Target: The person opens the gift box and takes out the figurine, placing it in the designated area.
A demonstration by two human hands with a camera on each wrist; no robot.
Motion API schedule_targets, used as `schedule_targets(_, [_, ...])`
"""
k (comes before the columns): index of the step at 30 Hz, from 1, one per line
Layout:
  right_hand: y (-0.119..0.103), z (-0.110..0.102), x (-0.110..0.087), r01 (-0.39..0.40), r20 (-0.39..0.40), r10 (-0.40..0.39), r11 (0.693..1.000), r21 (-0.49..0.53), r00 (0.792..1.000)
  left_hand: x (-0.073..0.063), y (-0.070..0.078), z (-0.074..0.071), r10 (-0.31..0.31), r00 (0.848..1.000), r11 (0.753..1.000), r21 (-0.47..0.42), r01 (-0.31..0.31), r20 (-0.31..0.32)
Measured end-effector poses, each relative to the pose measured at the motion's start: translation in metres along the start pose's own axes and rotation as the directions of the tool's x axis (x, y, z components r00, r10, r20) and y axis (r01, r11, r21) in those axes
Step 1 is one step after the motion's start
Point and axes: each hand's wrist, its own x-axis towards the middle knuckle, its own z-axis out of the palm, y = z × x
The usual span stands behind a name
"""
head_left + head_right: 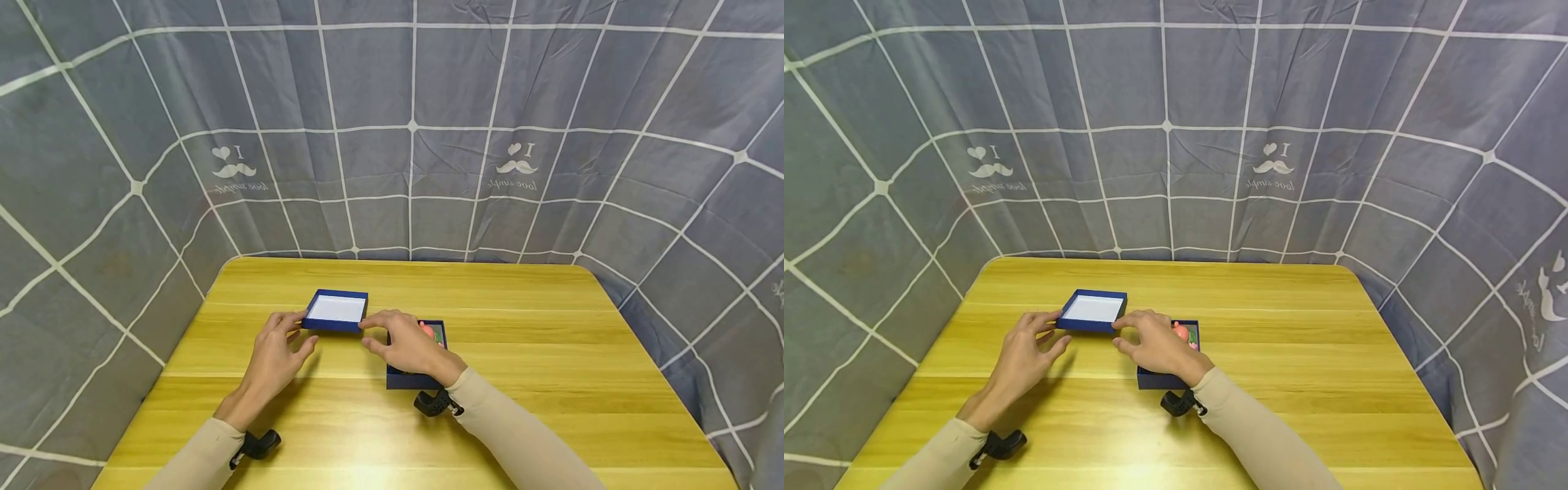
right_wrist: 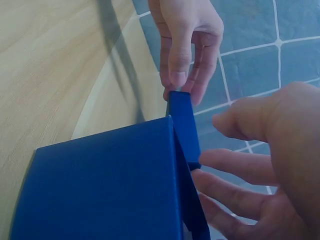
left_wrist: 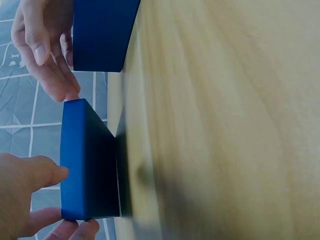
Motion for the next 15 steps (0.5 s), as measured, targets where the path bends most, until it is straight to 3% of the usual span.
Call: schedule_targets(15, [0.0018,0.0017,-0.001,-0.002,0.044,0.006,0.996,-0.088,0.999,-0.0046,-0.002,0.0013,0.0,1.0,0.999,0.05,-0.002,0.031])
